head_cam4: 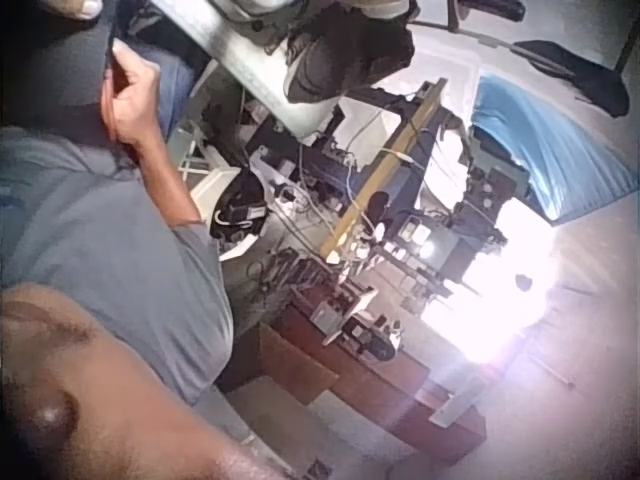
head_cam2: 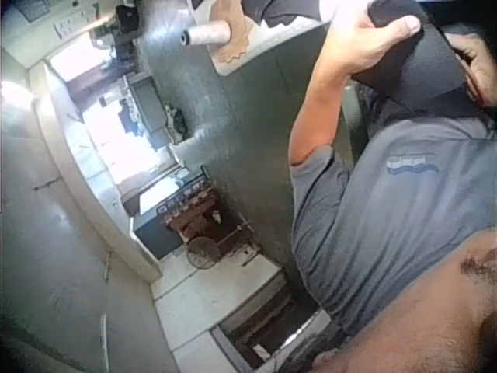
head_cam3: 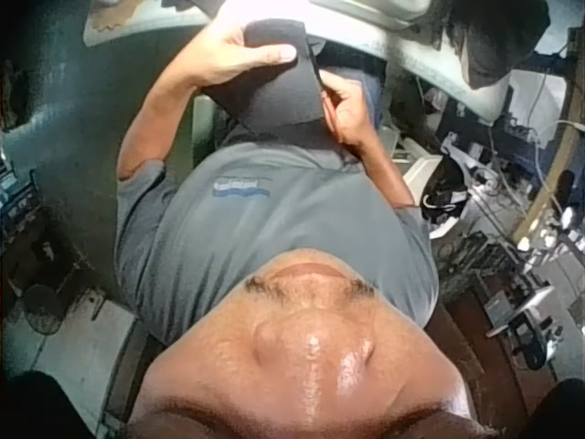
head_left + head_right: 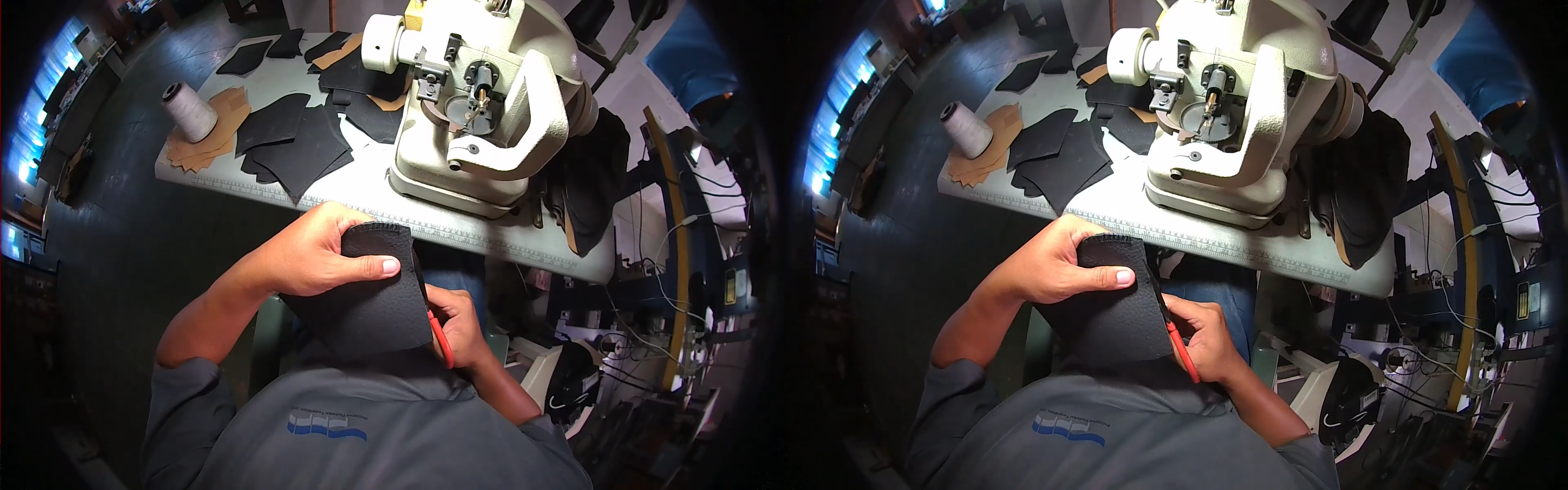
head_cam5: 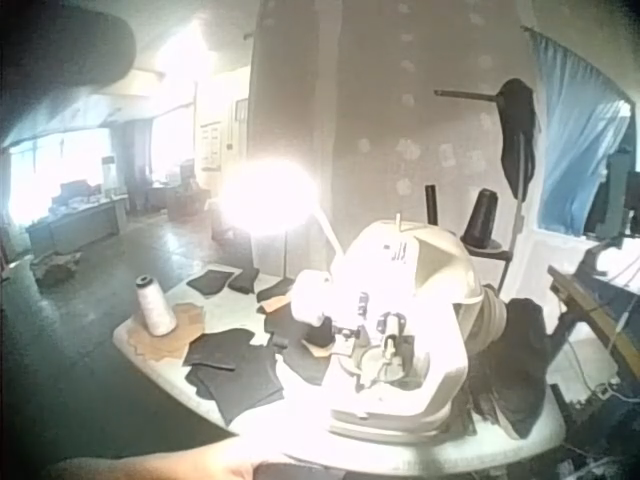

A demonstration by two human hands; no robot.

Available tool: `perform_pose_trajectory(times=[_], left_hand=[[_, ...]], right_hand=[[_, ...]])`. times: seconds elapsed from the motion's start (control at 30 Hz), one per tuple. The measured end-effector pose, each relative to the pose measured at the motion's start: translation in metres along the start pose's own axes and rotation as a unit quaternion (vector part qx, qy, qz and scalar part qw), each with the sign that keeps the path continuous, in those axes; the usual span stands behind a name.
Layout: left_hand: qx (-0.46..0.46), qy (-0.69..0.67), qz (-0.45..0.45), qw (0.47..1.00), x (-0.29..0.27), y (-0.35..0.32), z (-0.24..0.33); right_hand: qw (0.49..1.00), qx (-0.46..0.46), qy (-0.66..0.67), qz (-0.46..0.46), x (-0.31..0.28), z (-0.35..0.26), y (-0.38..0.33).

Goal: Operating an industrial sewing machine to stitch a leather shoe component and then trimming excess material with scissors.

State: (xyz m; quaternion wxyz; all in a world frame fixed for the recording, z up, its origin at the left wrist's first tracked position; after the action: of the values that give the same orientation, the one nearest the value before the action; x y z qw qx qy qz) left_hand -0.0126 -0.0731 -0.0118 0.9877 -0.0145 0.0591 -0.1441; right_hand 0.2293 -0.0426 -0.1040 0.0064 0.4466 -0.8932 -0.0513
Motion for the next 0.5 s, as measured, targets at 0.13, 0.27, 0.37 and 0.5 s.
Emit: perform_pose_trajectory(times=[0.13, 0.27, 0.37, 0.5], left_hand=[[-0.002, -0.009, -0.012, 1.0, 0.002, 0.0, -0.011], [0.005, -0.019, 0.001, 1.0, 0.005, 0.001, -0.007], [-0.033, -0.012, -0.014, 0.999, 0.003, 0.001, -0.003], [-0.022, -0.031, 0.0, 0.999, 0.006, 0.001, -0.001]], right_hand=[[0.999, 0.016, 0.019, 0.028, 0.003, -0.006, 0.002], [1.0, 0.013, 0.02, 0.019, 0.001, -0.008, 0.003], [0.999, 0.019, 0.041, 0.009, 0.001, -0.007, 0.003], [0.999, 0.016, 0.037, 0.025, 0.003, -0.009, 0.003]])
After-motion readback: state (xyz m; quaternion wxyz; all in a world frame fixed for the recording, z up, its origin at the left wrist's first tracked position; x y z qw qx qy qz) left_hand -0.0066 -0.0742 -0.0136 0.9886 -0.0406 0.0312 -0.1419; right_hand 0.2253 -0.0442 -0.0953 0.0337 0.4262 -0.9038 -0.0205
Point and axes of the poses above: each hand's wrist, its own y-axis towards the middle knuckle, its own x-axis out of the palm, z = x × y, the point moved 2 cm from there along y, towards the middle knuckle, and after that the axes turned 2 degrees about x, right-handed, at the moved point
